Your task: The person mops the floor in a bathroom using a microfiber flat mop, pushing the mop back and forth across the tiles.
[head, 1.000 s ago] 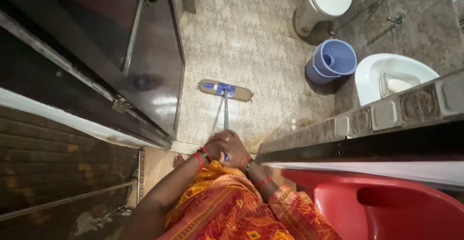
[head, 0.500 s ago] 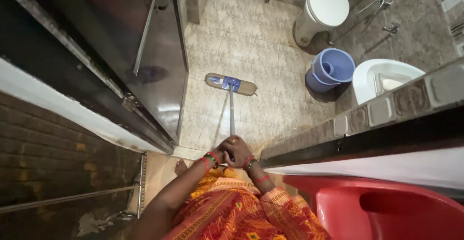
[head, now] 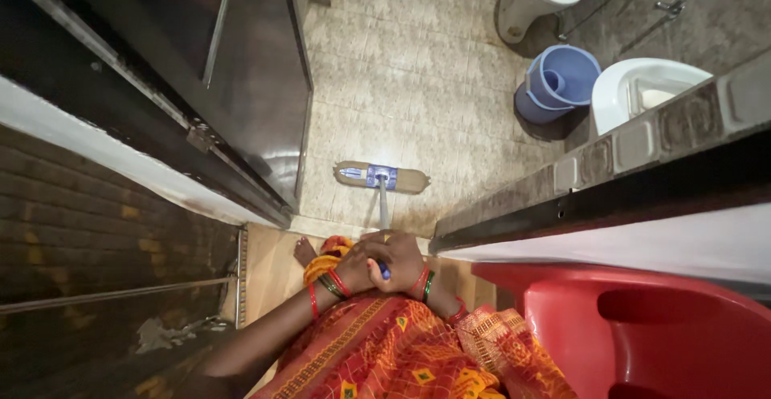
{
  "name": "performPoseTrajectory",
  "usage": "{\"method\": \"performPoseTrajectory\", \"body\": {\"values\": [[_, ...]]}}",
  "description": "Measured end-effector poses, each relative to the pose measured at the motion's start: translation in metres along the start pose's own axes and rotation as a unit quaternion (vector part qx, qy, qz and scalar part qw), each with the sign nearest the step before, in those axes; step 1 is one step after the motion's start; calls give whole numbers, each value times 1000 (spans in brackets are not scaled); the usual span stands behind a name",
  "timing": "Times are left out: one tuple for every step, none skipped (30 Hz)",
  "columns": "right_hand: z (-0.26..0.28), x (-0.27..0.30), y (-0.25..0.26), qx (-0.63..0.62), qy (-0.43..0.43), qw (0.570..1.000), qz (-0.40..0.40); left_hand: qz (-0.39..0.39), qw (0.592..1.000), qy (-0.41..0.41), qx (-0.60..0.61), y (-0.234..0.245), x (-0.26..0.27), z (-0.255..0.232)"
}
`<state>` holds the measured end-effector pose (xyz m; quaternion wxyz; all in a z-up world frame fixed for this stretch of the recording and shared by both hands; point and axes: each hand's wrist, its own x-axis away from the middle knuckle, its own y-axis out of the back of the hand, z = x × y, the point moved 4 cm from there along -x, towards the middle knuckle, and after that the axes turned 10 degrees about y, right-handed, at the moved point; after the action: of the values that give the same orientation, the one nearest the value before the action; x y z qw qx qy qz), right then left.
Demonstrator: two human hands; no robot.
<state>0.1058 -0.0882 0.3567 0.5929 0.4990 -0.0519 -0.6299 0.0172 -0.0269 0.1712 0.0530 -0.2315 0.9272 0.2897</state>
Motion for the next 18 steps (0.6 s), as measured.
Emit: {"method": "performPoseTrajectory", "body": {"values": [[2,2,0,-4,16,1000,-12,45,998,5,-47,-9,-1,2],[2,4,-1,-7,31,999,-23,91,991,11,-92,-20,-1,6],[0,7,-2,-4,40,999,-30,137,981,16,-137,-30,0,13],[-1,10,-3,-1,49,998,-37,123,985,-4,-119,-34,1,19],[-3,13,-4,2,58,997,-44,109,989,-23,-101,-37,3,24],[-6,16,-5,7,61,997,-45,95,991,-42,-81,-41,6,30],[-10,19,-7,11,65,997,-45,93,991,-48,-83,-45,8,37],[-15,21,-9,16,70,996,-46,88,991,-54,-86,-48,7,47],[-20,23,-12,18,77,996,-43,84,991,-60,-89,-52,8,55],[-29,25,-17,20,85,995,-42,90,990,-39,-101,-56,8,66],[-38,27,-22,22,93,995,-41,95,989,-18,-112,-61,7,76],[-47,31,-27,21,83,996,-31,103,987,3,-123,-66,6,85],[-57,37,-32,20,74,997,-22,123,985,65,-105,-69,3,97],[-69,41,-38,19,65,998,-13,143,978,125,-88,-70,-4,110],[-81,43,-46,18,58,998,4,163,966,185,-70,-69,-13,122],[-95,43,-53,16,50,998,22,182,951,245,-52,-68,-22,133],[-107,45,-59,14,42,998,40,201,931,303,-34,-67,-32,143],[-120,48,-65,18,4,998,63,220,907,359,-16,-66,-41,151]]}}
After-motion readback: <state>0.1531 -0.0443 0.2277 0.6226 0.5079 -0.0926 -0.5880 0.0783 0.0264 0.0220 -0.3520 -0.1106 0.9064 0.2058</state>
